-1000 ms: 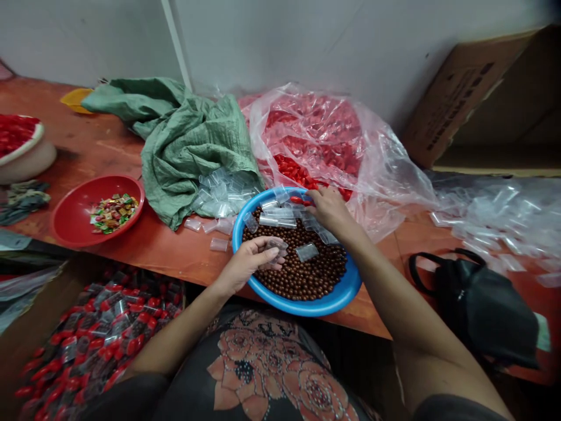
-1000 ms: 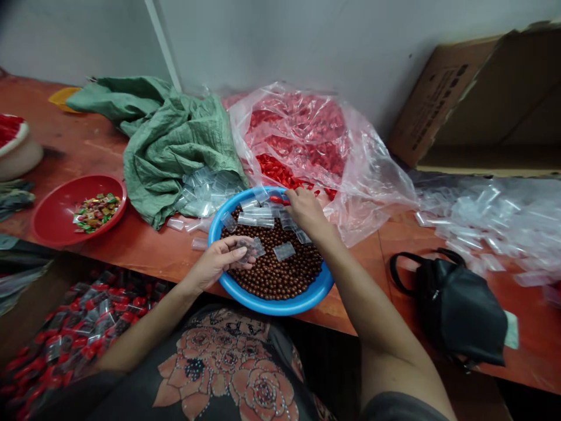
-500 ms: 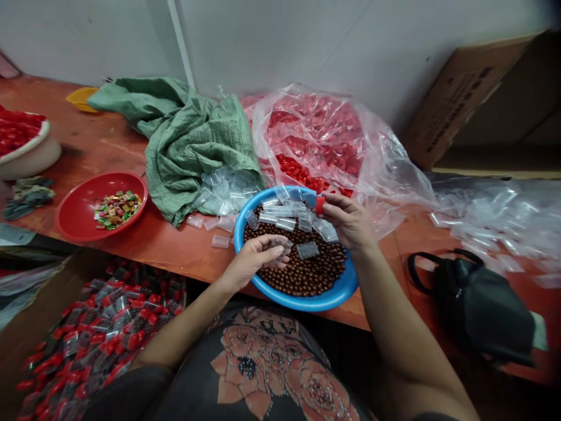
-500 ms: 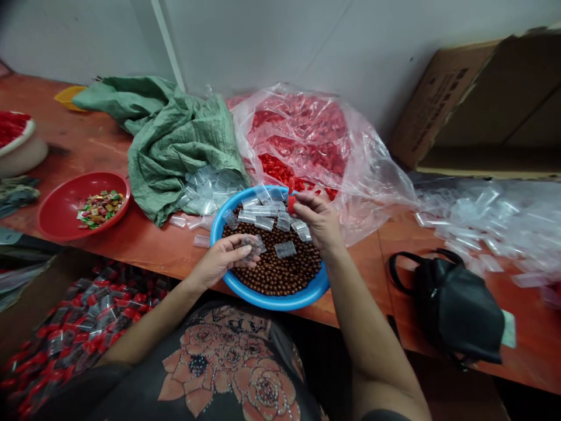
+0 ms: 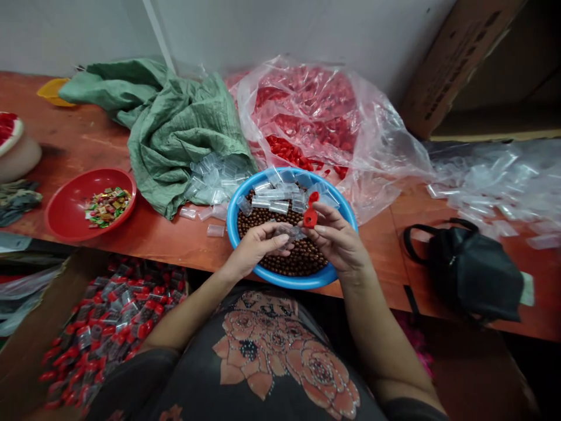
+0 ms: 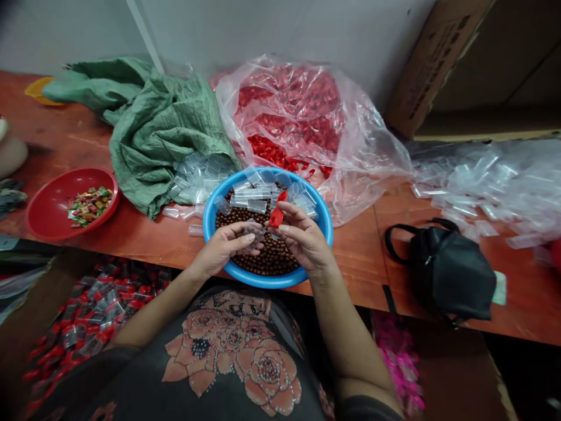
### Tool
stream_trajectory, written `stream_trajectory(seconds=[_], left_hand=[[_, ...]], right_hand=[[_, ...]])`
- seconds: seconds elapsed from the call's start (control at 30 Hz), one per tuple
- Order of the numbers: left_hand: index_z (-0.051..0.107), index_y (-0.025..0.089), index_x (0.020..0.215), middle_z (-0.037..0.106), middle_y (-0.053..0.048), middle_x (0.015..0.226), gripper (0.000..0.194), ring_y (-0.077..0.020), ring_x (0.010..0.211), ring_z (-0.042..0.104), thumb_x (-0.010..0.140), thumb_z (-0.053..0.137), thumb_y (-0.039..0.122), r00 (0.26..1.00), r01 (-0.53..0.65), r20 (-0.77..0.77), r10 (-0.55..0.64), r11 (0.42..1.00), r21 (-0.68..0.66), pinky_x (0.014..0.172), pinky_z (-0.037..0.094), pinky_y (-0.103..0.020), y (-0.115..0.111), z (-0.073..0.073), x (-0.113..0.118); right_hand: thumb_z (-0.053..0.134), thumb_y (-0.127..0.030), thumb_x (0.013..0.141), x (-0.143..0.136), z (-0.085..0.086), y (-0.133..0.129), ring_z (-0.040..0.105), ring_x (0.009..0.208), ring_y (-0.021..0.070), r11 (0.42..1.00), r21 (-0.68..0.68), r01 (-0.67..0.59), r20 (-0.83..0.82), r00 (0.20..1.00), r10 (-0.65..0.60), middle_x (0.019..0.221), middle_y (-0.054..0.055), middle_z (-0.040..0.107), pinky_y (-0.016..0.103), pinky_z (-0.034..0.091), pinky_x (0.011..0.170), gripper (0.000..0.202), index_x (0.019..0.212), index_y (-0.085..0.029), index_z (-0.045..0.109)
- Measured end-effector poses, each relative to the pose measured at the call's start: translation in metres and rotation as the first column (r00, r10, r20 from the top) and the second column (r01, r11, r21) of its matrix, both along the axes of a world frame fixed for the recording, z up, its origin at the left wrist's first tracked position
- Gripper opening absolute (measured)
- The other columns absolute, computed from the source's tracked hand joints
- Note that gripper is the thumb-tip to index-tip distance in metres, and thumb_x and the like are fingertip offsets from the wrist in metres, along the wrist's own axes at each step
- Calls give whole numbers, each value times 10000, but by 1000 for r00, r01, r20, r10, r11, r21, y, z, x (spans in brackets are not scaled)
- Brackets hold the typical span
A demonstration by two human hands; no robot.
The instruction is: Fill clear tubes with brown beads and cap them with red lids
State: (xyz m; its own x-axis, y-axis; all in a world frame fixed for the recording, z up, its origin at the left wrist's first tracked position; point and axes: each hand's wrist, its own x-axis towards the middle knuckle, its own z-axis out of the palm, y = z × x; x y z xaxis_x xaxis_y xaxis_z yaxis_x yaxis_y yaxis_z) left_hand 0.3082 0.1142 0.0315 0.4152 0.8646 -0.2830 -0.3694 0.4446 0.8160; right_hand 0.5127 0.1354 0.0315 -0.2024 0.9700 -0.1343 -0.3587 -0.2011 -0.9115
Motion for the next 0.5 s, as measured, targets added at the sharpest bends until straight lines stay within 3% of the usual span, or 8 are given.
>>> stream_trajectory(seconds=[0.1,0.23,0.3,0.4,0.5], left_hand=[[720,197,1132,704,-80,1151,371,-198,1001,674,782,781,303,1000,13,-12,-13,999,35,813,605,-334,0,-2,1],[726,209,1132,697,-65,1145,357,-183,1029,639,789,774,294,999,19,-48,-15,995,99,830,598,-319,1,-7,6],[726,203,1143,702,-60,1118,374,-177,1012,636,785,777,296,997,37,-74,-29,992,122,845,588,-317,2,-11,11],[732,179,1136,714,-63,1091,394,-180,987,642,765,790,300,995,51,-96,-36,986,156,864,570,-320,2,-16,19],[737,177,1128,716,-67,1138,394,-194,1005,650,759,790,306,995,68,-79,-55,983,172,862,572,-326,0,-17,25]], right_hand=[[850,-304,685,-6,-2,-9,722,835,149,996,67,65,43,997,-68,936,-35,729,316,610,824,288,943,-317,723],[802,-284,763,-21,-10,-18,700,875,138,920,258,295,131,933,-336,936,-36,697,315,587,864,170,900,-312,706],[768,-276,797,-29,-14,-21,698,908,139,885,301,356,126,905,-407,982,-40,686,328,586,886,245,1016,-347,684],[738,-300,825,-37,-17,-25,705,942,148,896,282,342,80,923,-377,1055,-29,666,338,600,888,508,1287,-404,554],[749,-318,821,-38,-18,-29,714,933,149,902,263,342,51,929,-368,1041,-21,660,328,608,876,574,1332,-377,495]])
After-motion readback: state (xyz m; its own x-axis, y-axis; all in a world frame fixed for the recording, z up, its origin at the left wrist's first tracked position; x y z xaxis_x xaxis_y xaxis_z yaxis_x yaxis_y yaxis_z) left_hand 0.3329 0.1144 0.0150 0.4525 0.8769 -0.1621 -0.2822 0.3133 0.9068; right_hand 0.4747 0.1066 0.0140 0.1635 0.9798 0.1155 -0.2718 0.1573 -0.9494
